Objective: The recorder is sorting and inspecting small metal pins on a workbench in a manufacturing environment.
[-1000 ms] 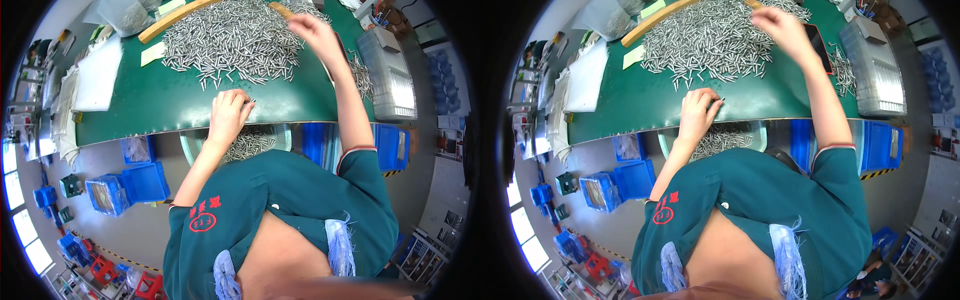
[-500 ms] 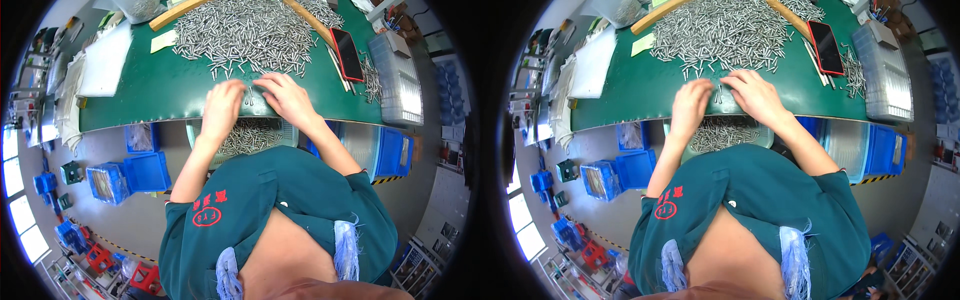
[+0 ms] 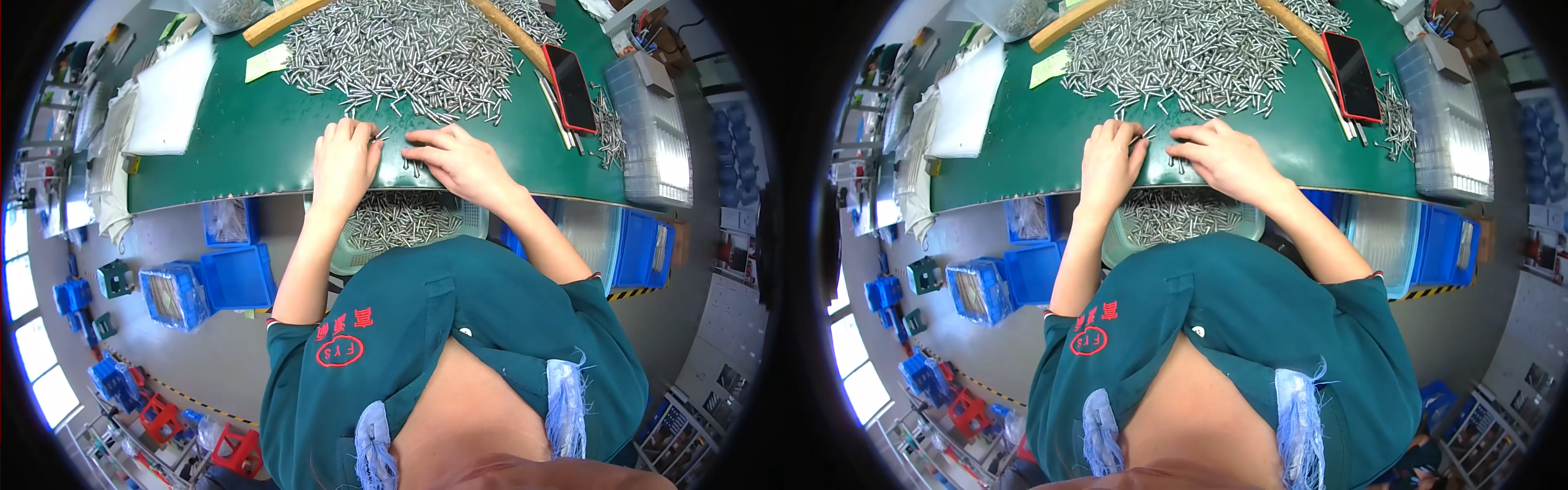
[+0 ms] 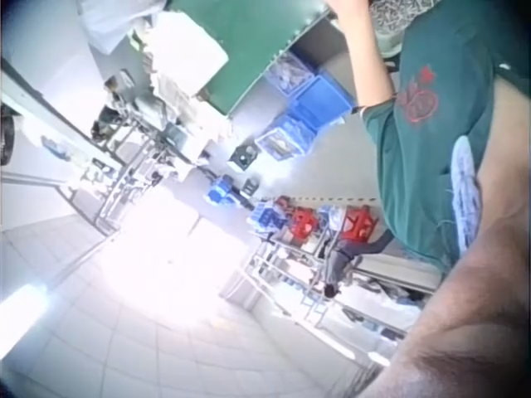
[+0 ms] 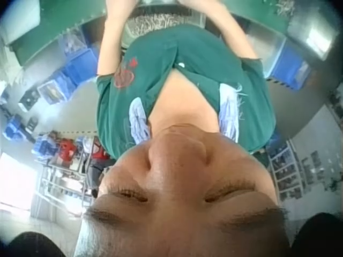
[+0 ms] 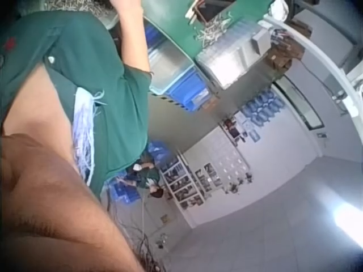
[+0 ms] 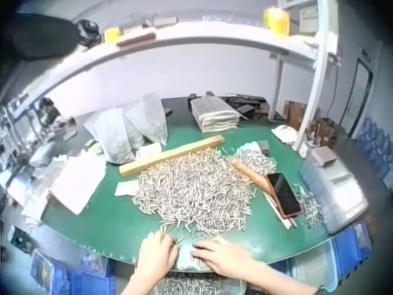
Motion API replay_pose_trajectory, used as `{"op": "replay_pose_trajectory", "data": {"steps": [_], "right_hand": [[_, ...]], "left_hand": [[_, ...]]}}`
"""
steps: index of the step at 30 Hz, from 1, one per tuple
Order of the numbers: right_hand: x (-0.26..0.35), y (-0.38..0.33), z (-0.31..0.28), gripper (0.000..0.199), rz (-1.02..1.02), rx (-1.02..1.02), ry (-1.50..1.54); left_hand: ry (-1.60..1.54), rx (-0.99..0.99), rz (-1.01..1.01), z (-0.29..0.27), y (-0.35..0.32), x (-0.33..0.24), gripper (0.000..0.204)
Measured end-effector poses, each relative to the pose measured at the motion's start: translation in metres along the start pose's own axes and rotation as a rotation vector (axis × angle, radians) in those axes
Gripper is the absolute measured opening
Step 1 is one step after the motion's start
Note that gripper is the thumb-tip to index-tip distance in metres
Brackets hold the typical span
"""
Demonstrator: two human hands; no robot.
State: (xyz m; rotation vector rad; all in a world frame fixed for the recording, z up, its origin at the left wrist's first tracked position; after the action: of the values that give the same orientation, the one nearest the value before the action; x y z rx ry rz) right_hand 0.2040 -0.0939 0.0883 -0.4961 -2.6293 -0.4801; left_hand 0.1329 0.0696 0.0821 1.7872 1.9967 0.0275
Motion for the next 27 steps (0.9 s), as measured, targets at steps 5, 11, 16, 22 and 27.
{"op": "replay_pose_trajectory", "data": {"steps": [5,11,16,22,27], "right_hand": [[-0.004,-0.003,0.001,0.019,0.056,-0.001,0.028],[0.008,-0.009,0.001,0.022,0.179,-0.008,0.054],[0.019,0.001,0.015,0.028,0.135,-0.05,-0.006],[0.01,0.005,0.014,0.02,0.165,-0.06,-0.029],[0.002,0.0,0.008,0.021,0.121,-0.093,0.002]], "left_hand": [[-0.017,-0.005,-0.02,-0.002,-0.009,-0.005,0.018],[-0.049,0.012,-0.051,-0.007,-0.02,-0.015,0.018],[-0.084,0.056,-0.027,-0.008,-0.029,-0.02,0.015],[-0.13,0.091,0.034,-0.004,-0.018,-0.012,0.019],[-0.205,0.045,0.111,-0.01,-0.014,-0.013,0.028]]}}
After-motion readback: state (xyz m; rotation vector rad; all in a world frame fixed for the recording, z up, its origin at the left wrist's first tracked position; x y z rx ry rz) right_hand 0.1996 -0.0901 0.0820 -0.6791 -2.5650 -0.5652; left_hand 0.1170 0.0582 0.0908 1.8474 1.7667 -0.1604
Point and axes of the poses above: each hand's wrist, its own y-axis towards the middle knuckle, its own z-axis out of the palm, x = y × z, the point moved 4 cm from there along y, towards the middle knuckle, and after that the axes turned 1 degree about x, right-handed, at the moved point
